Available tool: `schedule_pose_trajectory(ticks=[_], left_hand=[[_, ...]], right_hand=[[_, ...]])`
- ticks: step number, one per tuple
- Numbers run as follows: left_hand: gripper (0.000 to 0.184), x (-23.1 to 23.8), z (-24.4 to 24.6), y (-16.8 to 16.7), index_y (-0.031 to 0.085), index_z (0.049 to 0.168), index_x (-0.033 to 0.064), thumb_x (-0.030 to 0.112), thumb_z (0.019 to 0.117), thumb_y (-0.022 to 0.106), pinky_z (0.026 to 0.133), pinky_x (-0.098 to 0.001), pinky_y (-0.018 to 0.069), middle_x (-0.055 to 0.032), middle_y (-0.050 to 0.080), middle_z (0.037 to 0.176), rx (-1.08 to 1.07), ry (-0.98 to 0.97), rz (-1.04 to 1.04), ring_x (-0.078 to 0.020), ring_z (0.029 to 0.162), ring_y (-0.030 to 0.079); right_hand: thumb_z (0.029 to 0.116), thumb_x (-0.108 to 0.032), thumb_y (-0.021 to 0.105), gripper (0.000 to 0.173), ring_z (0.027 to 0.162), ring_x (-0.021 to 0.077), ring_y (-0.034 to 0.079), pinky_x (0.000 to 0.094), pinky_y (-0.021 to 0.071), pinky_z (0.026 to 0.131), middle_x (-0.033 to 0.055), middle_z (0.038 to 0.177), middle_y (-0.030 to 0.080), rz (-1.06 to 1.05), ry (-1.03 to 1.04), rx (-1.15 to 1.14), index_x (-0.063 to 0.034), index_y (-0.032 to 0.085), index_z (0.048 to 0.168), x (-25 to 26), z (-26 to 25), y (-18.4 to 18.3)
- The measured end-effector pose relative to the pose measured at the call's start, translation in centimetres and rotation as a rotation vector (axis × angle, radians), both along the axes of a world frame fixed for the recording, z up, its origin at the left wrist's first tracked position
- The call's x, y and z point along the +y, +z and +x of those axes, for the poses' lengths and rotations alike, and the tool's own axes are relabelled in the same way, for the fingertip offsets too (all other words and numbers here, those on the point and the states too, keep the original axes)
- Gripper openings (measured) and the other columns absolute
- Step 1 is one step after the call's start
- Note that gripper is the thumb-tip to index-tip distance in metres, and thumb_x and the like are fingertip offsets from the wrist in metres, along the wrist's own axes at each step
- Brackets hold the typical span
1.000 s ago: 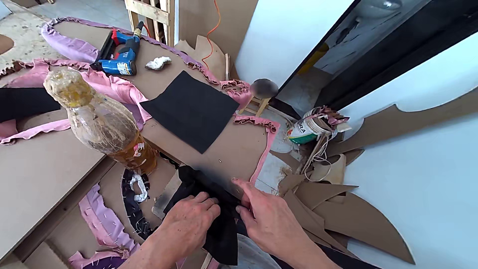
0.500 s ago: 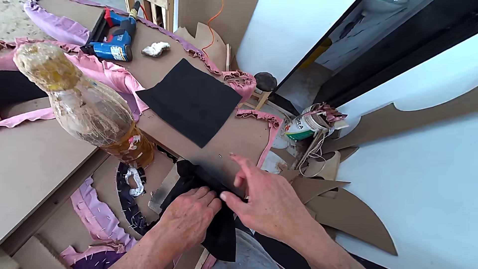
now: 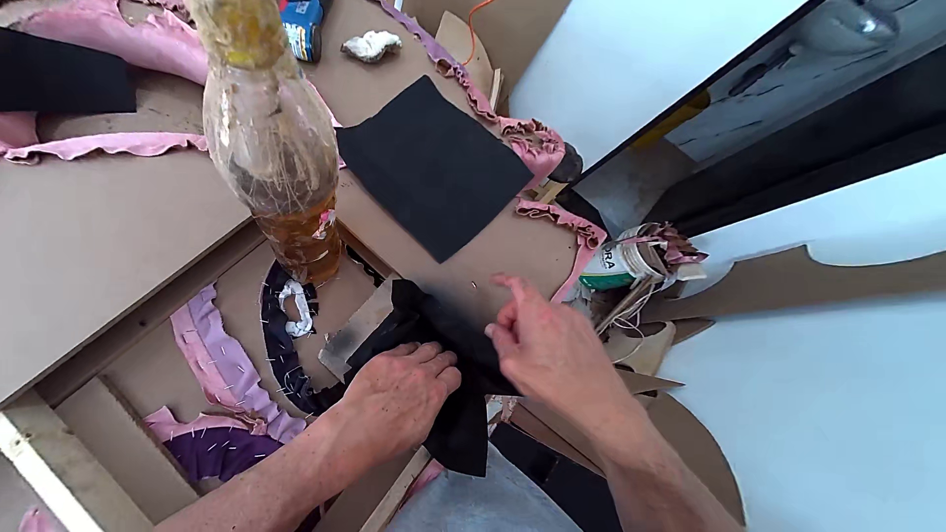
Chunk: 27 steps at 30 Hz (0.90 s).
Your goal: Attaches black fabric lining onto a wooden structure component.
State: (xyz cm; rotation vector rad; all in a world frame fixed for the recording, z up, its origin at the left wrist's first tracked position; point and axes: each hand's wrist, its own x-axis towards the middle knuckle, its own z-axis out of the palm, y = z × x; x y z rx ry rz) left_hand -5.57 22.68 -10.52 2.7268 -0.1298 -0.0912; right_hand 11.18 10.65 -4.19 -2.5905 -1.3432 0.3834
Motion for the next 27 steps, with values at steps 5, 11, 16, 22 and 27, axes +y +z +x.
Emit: schedule_pose_trajectory(ticks=[5, 11, 16, 22, 27], left_hand=[[0.012, 1.2, 0.4, -0.1, 0.070, 0.099, 0.0130, 0.008, 0.0918, 0.062, 0.090, -0.0350, 0.0587, 0.0000, 0.072, 0.114, -0.050, 0.019, -0.144, -0.0157, 0.116, 0.066], [0.016, 0.8, -0.6, 0.7, 0.069, 0.100, 0.0163, 0.020, 0.0936, 0.054, 0.074, -0.0353, 0.0578, 0.0044, 0.067, 0.087, -0.055, 0.182, -0.293, -0.0132, 0.086, 0.067], [0.057, -4.0, -0.1, 2.9, 0.069, 0.108, 0.0162, 0.067, 0.0864, 0.054, 0.098, -0.0482, 0.0518, 0.0001, 0.071, 0.095, -0.034, 0.464, -0.058, -0.0192, 0.096, 0.069], [0.022, -7.5, -2.2, 1.1, 0.069, 0.088, 0.0161, 0.036, 0.0832, 0.062, 0.099, -0.0560, 0.0490, -0.0013, 0.068, 0.083, -0.318, 0.418, 0.154, -0.0228, 0.083, 0.069], [0.024, -4.4, -5.4, 0.6, 0.068, 0.085, 0.0181, 0.028, 0.0996, 0.052, 0.112, -0.0501, 0.0427, 0.0024, 0.072, 0.099, -0.291, 0.423, -0.098, -0.0174, 0.108, 0.068]], right_hand=[[0.0936, -0.042, 0.060, 0.055, 0.064, 0.0053, 0.062, 0.0309, 0.0547, 0.053, -0.0125, 0.083, 0.067, 0.153, -0.033, 0.079, -0.0201, 0.054, 0.144, -2.8, 1.9, 2.1], [0.0939, -0.037, 0.064, 0.052, 0.080, 0.0055, 0.064, 0.0266, 0.0555, 0.062, -0.0055, 0.102, 0.070, 0.428, -0.012, 0.032, -0.0168, 0.056, 0.141, -8.0, -2.6, -0.4], [0.0962, -0.021, 0.060, 0.038, 0.083, 0.0111, 0.065, 0.0288, 0.0541, 0.069, -0.0003, 0.107, 0.073, 0.469, 0.158, -0.071, -0.0191, 0.061, 0.134, -9.0, -4.0, -2.6], [0.0985, -0.019, 0.056, 0.039, 0.068, 0.0124, 0.060, 0.0297, 0.0483, 0.057, -0.0036, 0.092, 0.073, 0.409, 0.203, -0.198, -0.0188, 0.063, 0.137, -7.8, -3.2, -4.0], [0.1015, -0.016, 0.053, 0.031, 0.073, 0.0135, 0.068, 0.0303, 0.0553, 0.061, 0.0008, 0.089, 0.074, 0.453, 0.249, -0.171, -0.0136, 0.066, 0.129, -7.5, -2.9, -4.0]])
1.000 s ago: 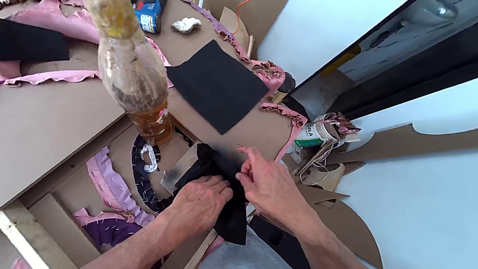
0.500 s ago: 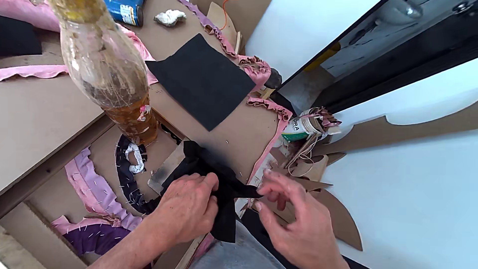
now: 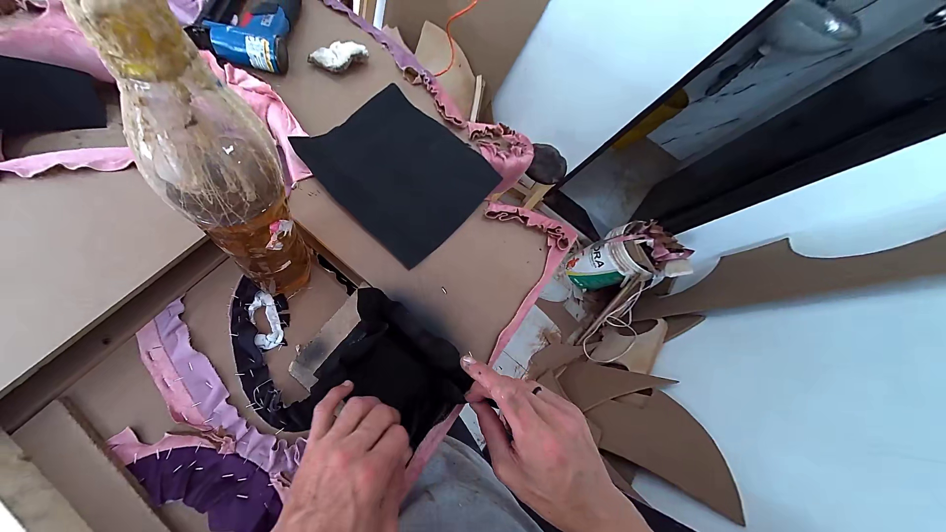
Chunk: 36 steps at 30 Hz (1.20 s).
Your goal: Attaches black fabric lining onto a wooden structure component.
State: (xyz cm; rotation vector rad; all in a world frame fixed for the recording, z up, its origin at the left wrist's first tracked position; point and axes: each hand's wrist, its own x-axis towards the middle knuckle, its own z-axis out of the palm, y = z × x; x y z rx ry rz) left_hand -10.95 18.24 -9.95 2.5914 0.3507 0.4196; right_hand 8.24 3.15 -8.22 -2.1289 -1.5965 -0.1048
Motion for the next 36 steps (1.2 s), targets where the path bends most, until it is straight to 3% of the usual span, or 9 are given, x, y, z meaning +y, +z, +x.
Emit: schedule_pose_trajectory(ticks=[7, 10, 12, 15, 23, 26, 29, 31, 36], left_hand=[[0.043, 2.9, -0.1, 0.6, 0.063, 0.076, 0.0136, 0.044, 0.1035, 0.049, 0.116, -0.0430, 0.0423, -0.0048, 0.070, 0.128, -0.147, -0.355, -0.117, -0.0240, 0.135, 0.055], [0.059, 4.4, 2.1, 1.4, 0.067, 0.082, 0.0070, 0.045, 0.1100, 0.033, 0.104, -0.0394, 0.0529, -0.0060, 0.075, 0.112, -0.131, -0.317, -0.452, -0.0187, 0.119, 0.066], [0.042, 5.6, 3.7, 1.3, 0.072, 0.102, 0.0121, 0.030, 0.1091, 0.035, 0.095, -0.0344, 0.0568, 0.0009, 0.072, 0.111, 0.050, -0.219, -0.323, -0.0123, 0.111, 0.067], [0.025, 5.9, 5.4, 1.0, 0.072, 0.116, 0.0176, 0.010, 0.0954, 0.059, 0.095, -0.0403, 0.0566, 0.0022, 0.070, 0.126, 0.309, -0.339, -0.087, -0.0184, 0.120, 0.064], [0.038, 4.2, 5.7, -0.3, 0.070, 0.119, 0.0187, 0.001, 0.0856, 0.069, 0.085, -0.0397, 0.0564, 0.0030, 0.070, 0.125, 0.315, -0.439, 0.079, -0.0210, 0.118, 0.064], [0.039, 3.5, 5.5, -0.7, 0.070, 0.122, 0.0182, 0.001, 0.0880, 0.066, 0.085, -0.0402, 0.0568, 0.0015, 0.070, 0.127, 0.284, -0.390, 0.069, -0.0224, 0.119, 0.064], [0.034, 2.8, 5.2, -0.9, 0.069, 0.122, 0.0174, 0.003, 0.0918, 0.062, 0.086, -0.0388, 0.0571, 0.0012, 0.070, 0.126, 0.252, -0.338, 0.036, -0.0217, 0.119, 0.064], [0.031, 2.2, 5.0, -1.0, 0.070, 0.119, 0.0156, 0.003, 0.0922, 0.062, 0.088, -0.0378, 0.0571, -0.0001, 0.071, 0.123, 0.222, -0.286, 0.051, -0.0205, 0.118, 0.065], [0.026, 1.7, 4.8, -1.1, 0.072, 0.117, 0.0124, 0.007, 0.0969, 0.056, 0.108, -0.0397, 0.0510, -0.0048, 0.072, 0.127, 0.194, -0.232, 0.104, -0.0217, 0.131, 0.061]], right_hand=[[0.0912, -0.019, 0.057, 0.048, 0.072, 0.0149, 0.070, 0.0333, 0.0540, 0.055, -0.0006, 0.103, 0.077, -0.164, 0.005, -0.038, -0.0143, 0.061, 0.139, 0.5, -0.1, 1.1], [0.0988, -0.013, 0.052, 0.038, 0.061, 0.0147, 0.065, 0.0321, 0.0494, 0.051, -0.0011, 0.085, 0.075, -0.103, 0.035, -0.045, -0.0156, 0.064, 0.134, 0.6, 0.0, 1.0], [0.1015, -0.011, 0.049, 0.038, 0.060, 0.0157, 0.062, 0.0318, 0.0481, 0.054, 0.0000, 0.083, 0.073, -0.073, 0.082, -0.044, -0.0178, 0.064, 0.135, 0.4, 0.1, 0.8], [0.1038, -0.013, 0.048, 0.037, 0.062, 0.0152, 0.059, 0.0310, 0.0461, 0.059, -0.0006, 0.088, 0.074, -0.059, 0.130, -0.052, -0.0213, 0.062, 0.137, -0.3, 0.6, 0.4], [0.1024, -0.016, 0.050, 0.036, 0.063, 0.0120, 0.061, 0.0296, 0.0486, 0.058, -0.0015, 0.088, 0.073, -0.090, 0.144, 0.107, -0.0204, 0.061, 0.136, -0.7, 1.0, 1.1], [0.0954, -0.033, 0.057, 0.044, 0.053, 0.0059, 0.052, 0.0268, 0.0447, 0.044, -0.0036, 0.078, 0.067, -0.130, -0.077, 0.218, -0.0129, 0.063, 0.135, 0.8, 1.9, 3.9], [0.0913, -0.052, 0.060, 0.063, 0.058, 0.0115, 0.059, 0.0374, 0.0512, 0.048, -0.0050, 0.082, 0.068, -0.332, -0.177, 0.139, -0.0126, 0.060, 0.140, 4.8, 3.0, 4.5], [0.0888, -0.046, 0.068, 0.062, 0.063, 0.0146, 0.063, 0.0427, 0.0548, 0.056, -0.0053, 0.081, 0.068, -0.482, -0.149, 0.187, -0.0154, 0.058, 0.141, 7.2, 3.3, 3.8], [0.0876, -0.016, 0.072, 0.059, 0.058, 0.0085, 0.058, 0.0334, 0.0526, 0.052, -0.0089, 0.075, 0.062, -0.539, -0.002, 0.283, -0.0195, 0.054, 0.144, 9.0, 3.5, 3.4]])
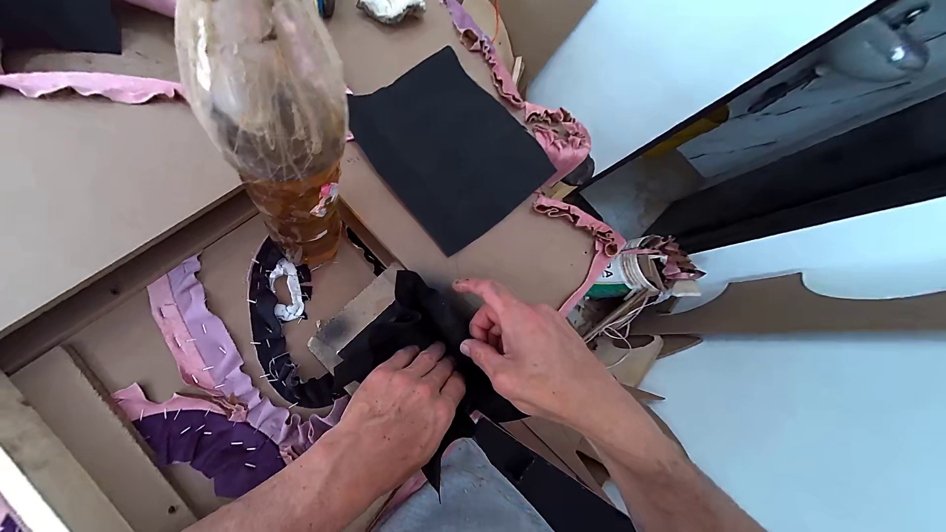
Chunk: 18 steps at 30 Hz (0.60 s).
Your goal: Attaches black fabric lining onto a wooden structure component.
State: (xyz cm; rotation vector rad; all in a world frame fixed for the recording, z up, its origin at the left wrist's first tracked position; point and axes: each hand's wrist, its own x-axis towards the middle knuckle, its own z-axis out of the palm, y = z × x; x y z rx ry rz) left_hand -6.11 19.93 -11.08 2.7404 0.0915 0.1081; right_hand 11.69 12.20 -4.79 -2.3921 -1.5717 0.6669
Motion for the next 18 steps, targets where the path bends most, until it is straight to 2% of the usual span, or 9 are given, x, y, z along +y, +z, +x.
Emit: schedule_pose_trajectory(ticks=[4, 8, 12, 16, 18], left_hand=[[0.025, 0.4, 0.3, 0.4, 0.071, 0.118, 0.0136, 0.011, 0.0973, 0.057, 0.107, -0.0422, 0.0507, -0.0033, 0.070, 0.128, 0.075, -0.018, -0.017, -0.0222, 0.131, 0.060], [0.027, 0.4, 0.3, 1.1, 0.071, 0.121, 0.0129, 0.011, 0.0981, 0.057, 0.109, -0.0443, 0.0491, -0.0037, 0.068, 0.134, 0.141, -0.008, -0.008, -0.0222, 0.135, 0.057], [0.028, 0.3, 0.4, 0.9, 0.071, 0.122, 0.0127, 0.010, 0.0984, 0.055, 0.112, -0.0445, 0.0474, -0.0036, 0.067, 0.135, 0.147, -0.019, -0.011, -0.0226, 0.137, 0.055], [0.028, 0.4, 0.3, 0.6, 0.071, 0.121, 0.0124, 0.009, 0.0981, 0.056, 0.111, -0.0439, 0.0479, -0.0039, 0.067, 0.135, 0.131, -0.036, -0.011, -0.0220, 0.137, 0.055], [0.026, 0.5, 0.1, 0.3, 0.071, 0.119, 0.0132, 0.011, 0.0973, 0.057, 0.109, -0.0439, 0.0493, -0.0038, 0.068, 0.132, 0.084, -0.037, -0.026, -0.0222, 0.135, 0.057]], right_hand=[[0.0884, -0.017, 0.064, 0.052, 0.059, 0.0059, 0.055, 0.0289, 0.0509, 0.051, -0.0094, 0.077, 0.059, 0.160, 0.063, -0.044, -0.0151, 0.056, 0.140, -0.9, -0.3, -0.6], [0.0887, -0.018, 0.061, 0.049, 0.059, 0.0079, 0.056, 0.0299, 0.0500, 0.051, -0.0082, 0.077, 0.061, 0.218, 0.082, -0.150, -0.0121, 0.058, 0.137, -1.0, -1.0, -0.8], [0.0895, -0.018, 0.060, 0.046, 0.059, 0.0105, 0.057, 0.0327, 0.0499, 0.051, -0.0066, 0.076, 0.061, 0.222, 0.096, -0.188, -0.0109, 0.060, 0.135, -1.0, -0.8, -0.8], [0.0910, -0.019, 0.064, 0.045, 0.061, 0.0107, 0.059, 0.0341, 0.0529, 0.053, -0.0067, 0.077, 0.062, 0.147, 0.020, -0.154, -0.0105, 0.057, 0.135, -1.1, 0.2, -1.0], [0.0937, -0.024, 0.063, 0.045, 0.061, 0.0155, 0.062, 0.0415, 0.0537, 0.053, -0.0033, 0.078, 0.064, 0.095, -0.053, -0.200, -0.0093, 0.055, 0.136, -1.5, 0.5, 0.0]])
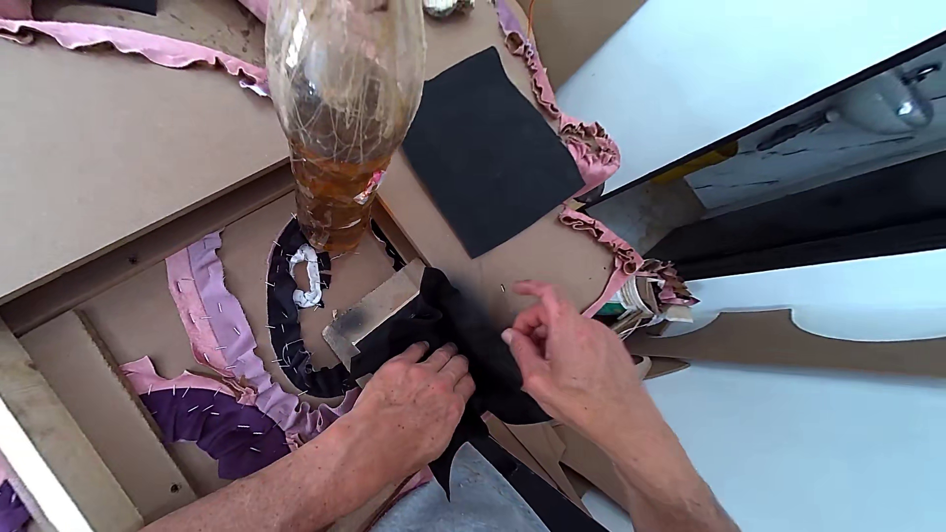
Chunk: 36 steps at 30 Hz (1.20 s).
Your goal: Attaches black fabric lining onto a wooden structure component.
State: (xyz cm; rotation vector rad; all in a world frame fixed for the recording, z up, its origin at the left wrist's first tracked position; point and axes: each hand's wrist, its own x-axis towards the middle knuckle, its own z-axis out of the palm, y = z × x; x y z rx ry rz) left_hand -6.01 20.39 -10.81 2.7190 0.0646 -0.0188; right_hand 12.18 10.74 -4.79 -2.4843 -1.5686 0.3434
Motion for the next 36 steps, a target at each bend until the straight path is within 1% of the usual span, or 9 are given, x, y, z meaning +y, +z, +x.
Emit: schedule_pose_trajectory(ticks=[4, 5, 7, 10, 20, 26, 30, 34, 36], left_hand=[[0.028, 0.2, 0.0, -0.2, 0.070, 0.120, 0.0141, 0.013, 0.0922, 0.064, 0.108, -0.0431, 0.0492, -0.0032, 0.068, 0.129, -0.002, 0.019, -0.027, -0.0222, 0.133, 0.058], [0.030, 0.1, 0.1, -0.2, 0.070, 0.120, 0.0132, 0.014, 0.0906, 0.066, 0.106, -0.0425, 0.0502, -0.0040, 0.067, 0.129, 0.003, 0.034, -0.021, -0.0231, 0.132, 0.057], [0.035, 0.1, 0.3, -0.1, 0.069, 0.122, 0.0119, 0.017, 0.0876, 0.068, 0.101, -0.0423, 0.0523, -0.0049, 0.066, 0.130, 0.034, 0.056, -0.013, -0.0243, 0.131, 0.057], [0.037, 0.6, 0.9, 0.7, 0.068, 0.123, 0.0136, 0.021, 0.0866, 0.069, 0.097, -0.0435, 0.0517, -0.0024, 0.063, 0.132, 0.139, 0.039, -0.028, -0.0235, 0.131, 0.054], [0.040, 1.3, 1.4, 1.3, 0.069, 0.127, 0.0227, 0.023, 0.0871, 0.067, 0.093, -0.0462, 0.0506, -0.0026, 0.060, 0.133, 0.217, -0.020, -0.016, -0.0250, 0.128, 0.054], [0.037, 1.4, 0.9, 0.3, 0.070, 0.121, 0.0194, 0.021, 0.0845, 0.065, 0.088, -0.0423, 0.0543, 0.0006, 0.066, 0.127, 0.093, 0.017, -0.022, -0.0210, 0.125, 0.058], [0.042, 1.6, 1.8, 1.2, 0.068, 0.128, 0.0237, 0.022, 0.0860, 0.068, 0.093, -0.0456, 0.0516, -0.0026, 0.060, 0.133, 0.231, -0.055, -0.011, -0.0246, 0.128, 0.055], [0.044, 1.1, 2.2, 1.5, 0.067, 0.130, 0.0251, 0.021, 0.0868, 0.068, 0.089, -0.0445, 0.0519, -0.0054, 0.059, 0.130, 0.280, -0.080, 0.012, -0.0262, 0.122, 0.056], [0.041, 1.6, 2.1, 1.5, 0.068, 0.129, 0.0237, 0.019, 0.0879, 0.067, 0.089, -0.0450, 0.0525, -0.0062, 0.060, 0.128, 0.268, -0.097, -0.031, -0.0264, 0.121, 0.056]], right_hand=[[0.0886, -0.053, 0.064, 0.064, 0.060, 0.0166, 0.062, 0.0446, 0.0536, 0.052, -0.0051, 0.076, 0.065, -0.043, -0.039, -0.073, -0.0112, 0.058, 0.137, -1.9, -1.0, 0.4], [0.0880, -0.050, 0.065, 0.063, 0.059, 0.0169, 0.061, 0.0440, 0.0529, 0.051, -0.0050, 0.074, 0.063, -0.047, -0.027, -0.085, -0.0120, 0.058, 0.138, -2.2, -1.5, 0.0], [0.0879, -0.028, 0.063, 0.053, 0.052, 0.0193, 0.057, 0.0434, 0.0493, 0.046, -0.0021, 0.067, 0.058, -0.030, -0.003, -0.083, -0.0120, 0.060, 0.138, -2.7, -2.2, -0.9], [0.0852, -0.018, 0.056, 0.053, 0.046, 0.0151, 0.051, 0.0385, 0.0452, 0.043, -0.0054, 0.060, 0.050, -0.026, 0.006, -0.059, -0.0149, 0.060, 0.138, -3.1, -2.8, -1.2], [0.0868, -0.019, 0.066, 0.058, 0.051, 0.0154, 0.055, 0.0418, 0.0499, 0.050, -0.0064, 0.062, 0.053, -0.205, -0.072, 0.062, -0.0138, 0.052, 0.143, -2.3, -1.6, 0.2], [0.0905, -0.045, 0.059, 0.071, 0.049, 0.0114, 0.052, 0.0382, 0.0465, 0.044, -0.0097, 0.065, 0.055, -0.026, -0.170, -0.092, -0.0088, 0.046, 0.151, -4.8, -2.4, -0.2], [0.0862, -0.021, 0.061, 0.067, 0.049, 0.0134, 0.055, 0.0394, 0.0503, 0.046, -0.0073, 0.062, 0.054, -0.029, -0.135, 0.013, -0.0104, 0.046, 0.151, -5.6, -3.3, -1.2], [0.0851, -0.020, 0.064, 0.073, 0.051, 0.0097, 0.054, 0.0378, 0.0512, 0.050, -0.0096, 0.062, 0.054, -0.097, -0.264, 0.192, -0.0156, 0.041, 0.154, -5.3, -2.2, -0.7], [0.0870, -0.023, 0.063, 0.067, 0.051, 0.0082, 0.054, 0.0368, 0.0514, 0.050, -0.0102, 0.063, 0.055, -0.034, -0.329, 0.183, -0.0152, 0.045, 0.151, -5.6, -1.8, -0.5]])
